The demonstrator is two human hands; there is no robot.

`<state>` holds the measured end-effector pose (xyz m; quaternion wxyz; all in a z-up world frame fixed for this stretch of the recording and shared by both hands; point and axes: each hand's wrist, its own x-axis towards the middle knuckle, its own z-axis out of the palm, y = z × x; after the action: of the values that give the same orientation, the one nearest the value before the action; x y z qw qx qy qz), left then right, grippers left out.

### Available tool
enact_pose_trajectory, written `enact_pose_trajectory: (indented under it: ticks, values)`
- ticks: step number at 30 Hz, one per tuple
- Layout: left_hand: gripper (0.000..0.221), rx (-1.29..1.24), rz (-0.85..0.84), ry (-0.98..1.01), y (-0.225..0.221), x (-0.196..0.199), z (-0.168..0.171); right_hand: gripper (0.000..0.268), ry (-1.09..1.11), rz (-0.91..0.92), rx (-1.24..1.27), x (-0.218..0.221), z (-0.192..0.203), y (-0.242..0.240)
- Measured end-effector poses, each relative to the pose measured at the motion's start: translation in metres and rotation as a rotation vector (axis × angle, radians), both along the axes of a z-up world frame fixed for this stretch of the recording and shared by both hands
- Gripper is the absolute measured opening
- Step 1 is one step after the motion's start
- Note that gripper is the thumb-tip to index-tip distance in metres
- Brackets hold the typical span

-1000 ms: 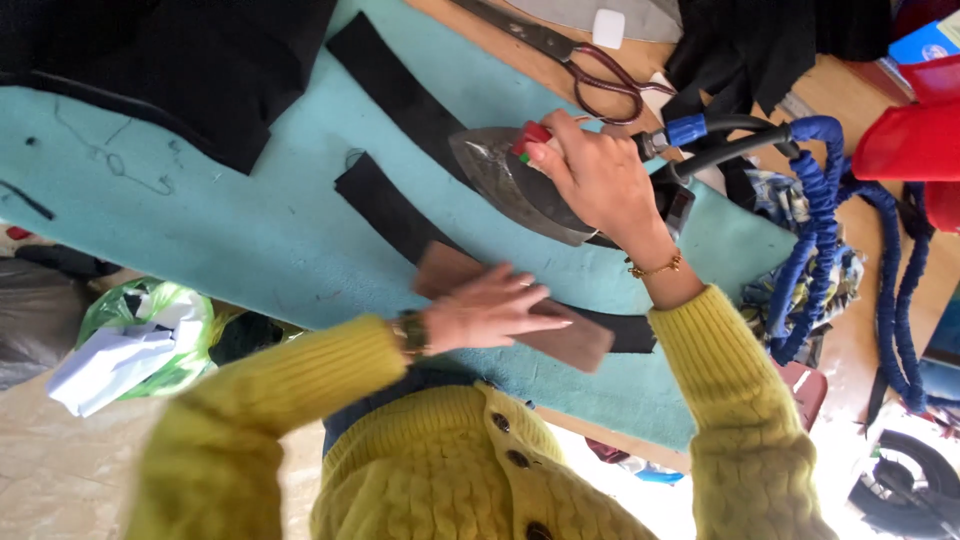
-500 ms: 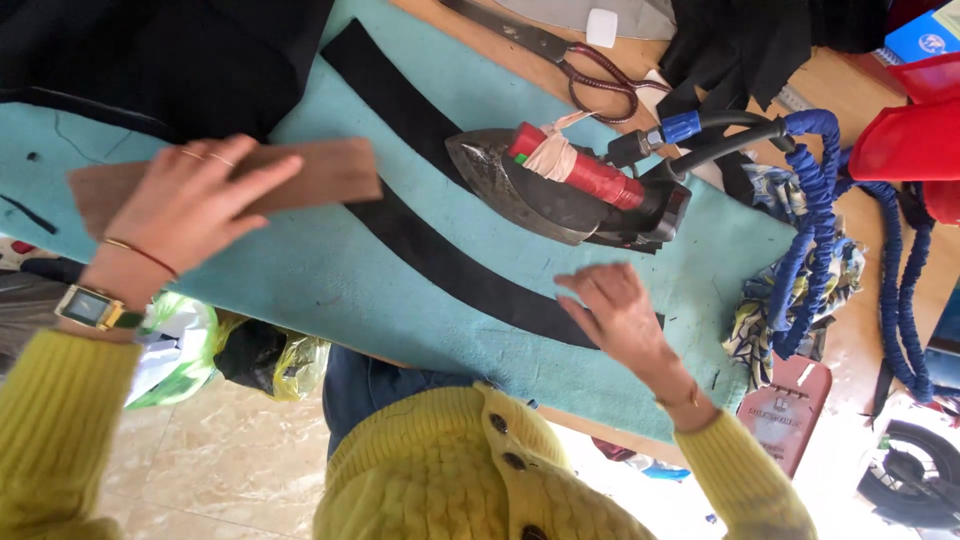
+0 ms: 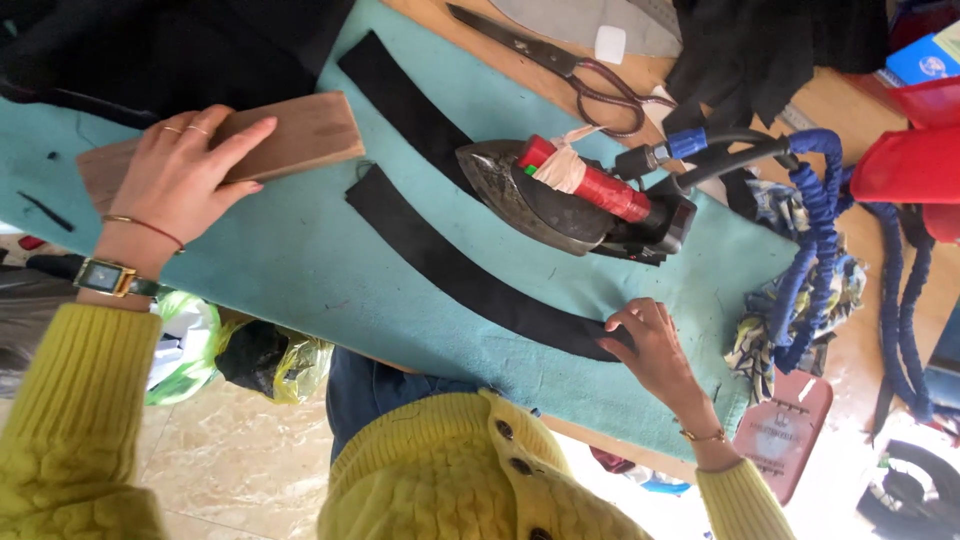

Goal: Ironing and pressing black fabric pieces using a steam iron and a wooden pressing block on an ironing board.

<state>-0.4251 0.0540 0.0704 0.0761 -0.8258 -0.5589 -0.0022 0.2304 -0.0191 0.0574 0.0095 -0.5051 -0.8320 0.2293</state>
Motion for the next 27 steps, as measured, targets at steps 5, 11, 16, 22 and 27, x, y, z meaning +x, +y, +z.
enact_pose_trajectory:
  ticks: [5,11,16,22,27]
  values:
    - [0.09,0.02,0.086,-0.247,-0.014,0.039,-0.007,0.032,-0.098,-0.196,-0.327,-0.025,0.036,0.007]
    - [0.096,-0.105,-0.03,-0.525,-0.067,0.18,-0.016,0.022,0.036,-0.358,-0.803,-0.023,0.029,0.009]
    - [0.113,-0.54,-0.416,-0.844,-0.09,0.29,0.008,0.02,0.556,-0.388,-1.03,-0.079,0.072,0.015]
    - [0.06,-0.748,0.009,-1.406,-0.109,0.324,-0.003,0.047,0.881,-0.042,-0.531,-0.129,0.097,0.028]
    - [0.03,-1.201,0.228,-1.998,-0.103,0.312,0.062,0.097,0.832,-0.092,-0.624,-0.154,0.096,0.03]
